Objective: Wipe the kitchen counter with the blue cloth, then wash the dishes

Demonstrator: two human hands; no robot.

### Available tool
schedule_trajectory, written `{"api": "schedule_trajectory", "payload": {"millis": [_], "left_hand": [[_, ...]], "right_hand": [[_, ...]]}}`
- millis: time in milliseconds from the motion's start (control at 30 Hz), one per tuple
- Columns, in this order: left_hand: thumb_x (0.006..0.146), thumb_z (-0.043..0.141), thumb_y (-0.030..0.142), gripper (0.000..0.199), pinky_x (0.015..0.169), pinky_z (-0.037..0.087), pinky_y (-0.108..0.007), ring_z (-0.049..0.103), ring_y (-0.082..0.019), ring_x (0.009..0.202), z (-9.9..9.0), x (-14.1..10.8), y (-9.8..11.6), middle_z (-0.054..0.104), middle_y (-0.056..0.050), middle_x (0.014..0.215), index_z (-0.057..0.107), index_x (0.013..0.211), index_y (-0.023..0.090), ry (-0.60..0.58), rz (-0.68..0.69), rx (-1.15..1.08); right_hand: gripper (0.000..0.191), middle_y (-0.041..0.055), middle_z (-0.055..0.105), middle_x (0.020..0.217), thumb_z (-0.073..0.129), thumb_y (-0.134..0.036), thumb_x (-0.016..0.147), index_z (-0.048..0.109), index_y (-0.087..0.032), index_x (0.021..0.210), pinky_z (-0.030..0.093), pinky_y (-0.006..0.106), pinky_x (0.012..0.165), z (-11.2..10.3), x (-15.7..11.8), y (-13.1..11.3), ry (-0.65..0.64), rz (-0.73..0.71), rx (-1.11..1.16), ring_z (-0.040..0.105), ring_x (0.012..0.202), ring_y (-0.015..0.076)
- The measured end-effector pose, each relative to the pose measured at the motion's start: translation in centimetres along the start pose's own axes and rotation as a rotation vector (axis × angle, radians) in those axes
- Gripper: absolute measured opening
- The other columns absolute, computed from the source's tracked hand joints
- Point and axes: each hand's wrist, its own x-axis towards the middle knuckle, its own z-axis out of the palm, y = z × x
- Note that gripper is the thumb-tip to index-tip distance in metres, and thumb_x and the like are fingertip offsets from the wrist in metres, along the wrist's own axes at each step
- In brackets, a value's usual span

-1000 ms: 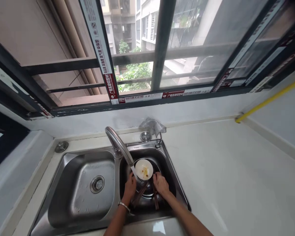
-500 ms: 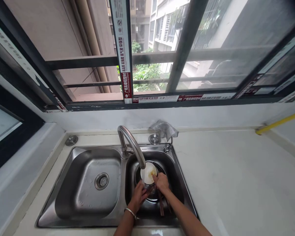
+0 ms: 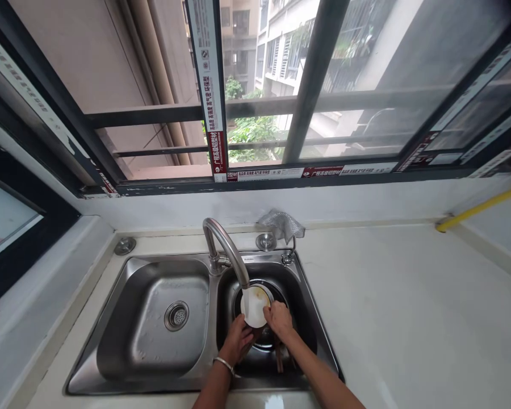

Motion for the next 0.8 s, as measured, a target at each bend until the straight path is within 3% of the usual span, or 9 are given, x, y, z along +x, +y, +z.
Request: {"api": "schedule_trajectory", "payload": {"millis": [167, 333, 533, 667, 800], "left_hand": [[0.072, 0.073, 0.051, 0.059, 0.098, 0.052, -0.036, 0.058, -0.029, 0.124, 0.9, -0.4, -0.1, 0.053, -0.012, 0.145, 0.057, 0.123, 0.024, -0.001, 0.029, -0.029], [0.084, 0.058, 0.043, 0.048, 0.092, 0.053, -0.033, 0.054, -0.026, 0.128, 1.1, -1.1, 0.6, 0.054, -0.011, 0.143, 0.052, 0.128, 0.024, 0.052, 0.058, -0.046], [0.085, 0.054, 0.044, 0.058, 0.083, 0.058, -0.049, 0.065, -0.032, 0.108, 1.0, -3.0, 1.0, 0.063, -0.014, 0.128, 0.043, 0.139, 0.026, 0.024, 0.09, -0.043], [0.084, 0.055, 0.038, 0.065, 0.078, 0.06, -0.045, 0.067, -0.027, 0.1, 1.1, -3.3, 0.6, 0.063, -0.013, 0.126, 0.035, 0.145, 0.028, 0.068, 0.147, -0.031], [0.076, 0.057, 0.028, 0.073, 0.075, 0.06, -0.041, 0.066, -0.024, 0.097, 1.2, -3.1, 1.0, 0.06, -0.013, 0.13, 0.036, 0.146, 0.027, 0.1, 0.243, 0.002]], "right_hand": [[0.025, 0.0254, 0.072, 0.101, 0.053, -0.025, 0.089, 0.071, -0.008, 0.091, 0.052, 0.03, 0.081, -1.0, 0.0, -0.1, -0.029, 0.014, 0.093, 0.07, 0.101, 0.0305], [0.032, 0.0144, 0.071, 0.064, 0.048, -0.031, 0.092, 0.067, -0.014, 0.073, 0.049, 0.022, 0.051, -0.6, -0.9, 0.3, -0.152, 0.046, 0.292, 0.07, 0.058, 0.0213], [0.029, 0.0061, 0.064, 0.049, 0.051, -0.034, 0.09, 0.059, -0.018, 0.067, 0.049, 0.021, 0.043, 1.4, -3.3, 0.9, -0.232, 0.115, 0.518, 0.066, 0.048, 0.019], [0.03, 0.0044, 0.062, 0.048, 0.048, -0.035, 0.09, 0.053, -0.02, 0.064, 0.05, 0.022, 0.043, 2.2, -4.6, 0.8, -0.268, 0.146, 0.648, 0.066, 0.047, 0.0187], [0.026, 0.0026, 0.06, 0.046, 0.052, -0.036, 0.087, 0.051, -0.021, 0.065, 0.05, 0.021, 0.042, 1.5, -4.3, 0.6, -0.286, 0.148, 0.731, 0.065, 0.045, 0.0175]]}}
